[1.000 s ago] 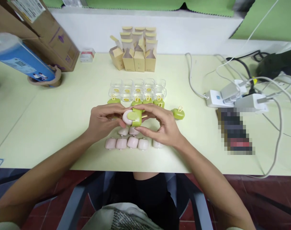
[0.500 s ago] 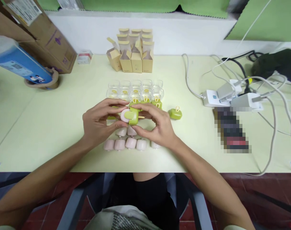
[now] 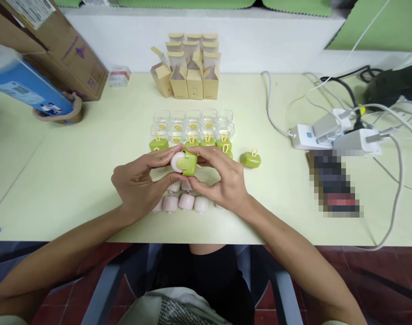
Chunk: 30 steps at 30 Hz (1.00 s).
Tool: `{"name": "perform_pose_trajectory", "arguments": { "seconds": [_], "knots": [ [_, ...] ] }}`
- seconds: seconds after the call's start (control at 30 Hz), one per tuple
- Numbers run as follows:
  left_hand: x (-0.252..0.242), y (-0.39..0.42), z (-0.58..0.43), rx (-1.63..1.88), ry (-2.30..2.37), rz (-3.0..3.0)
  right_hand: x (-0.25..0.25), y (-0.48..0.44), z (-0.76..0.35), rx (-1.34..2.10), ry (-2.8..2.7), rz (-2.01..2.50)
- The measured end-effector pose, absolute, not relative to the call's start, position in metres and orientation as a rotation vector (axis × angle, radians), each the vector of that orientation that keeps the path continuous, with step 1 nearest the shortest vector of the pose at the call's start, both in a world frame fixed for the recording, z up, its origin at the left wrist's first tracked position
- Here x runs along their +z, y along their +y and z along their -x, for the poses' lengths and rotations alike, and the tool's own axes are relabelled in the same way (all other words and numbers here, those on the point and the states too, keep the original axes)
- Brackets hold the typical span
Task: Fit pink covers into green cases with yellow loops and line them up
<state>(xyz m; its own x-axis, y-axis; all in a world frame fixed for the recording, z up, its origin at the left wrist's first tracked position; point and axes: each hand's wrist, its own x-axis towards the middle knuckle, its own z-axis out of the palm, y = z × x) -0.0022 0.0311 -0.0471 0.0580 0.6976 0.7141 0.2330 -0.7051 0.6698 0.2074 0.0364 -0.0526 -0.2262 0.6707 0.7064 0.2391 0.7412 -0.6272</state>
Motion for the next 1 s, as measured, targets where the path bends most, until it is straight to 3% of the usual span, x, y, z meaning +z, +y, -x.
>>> {"name": "perform_pose_trajectory", "arguments": {
  "seconds": [0.2, 0.43, 0.57, 0.83, 1.0],
  "knots": [
    [-0.044, 0.034, 0.0, 1.854, 0.928, -2.082, -0.056, 0.034, -0.207, 0.536, -1.775, 0.673],
    [-0.038, 0.038, 0.006, 1.597, 0.787, -2.356, -0.054, 0.037, -0.21, 0.504, -1.826, 0.597],
    [-0.04, 0.03, 0.003, 1.712, 0.82, -2.231, -0.053, 0.037, -0.208, 0.389, -1.835, 0.598],
    [-0.044, 0.046, 0.005, 1.902, 0.72, -2.21, -0.056, 0.037, -0.214, 0.692, -1.83, 0.594],
    [-0.045, 0.044, 0.004, 1.957, 0.813, -2.254, -0.057, 0.037, -0.212, 0.638, -1.816, 0.636]
  ]
}}
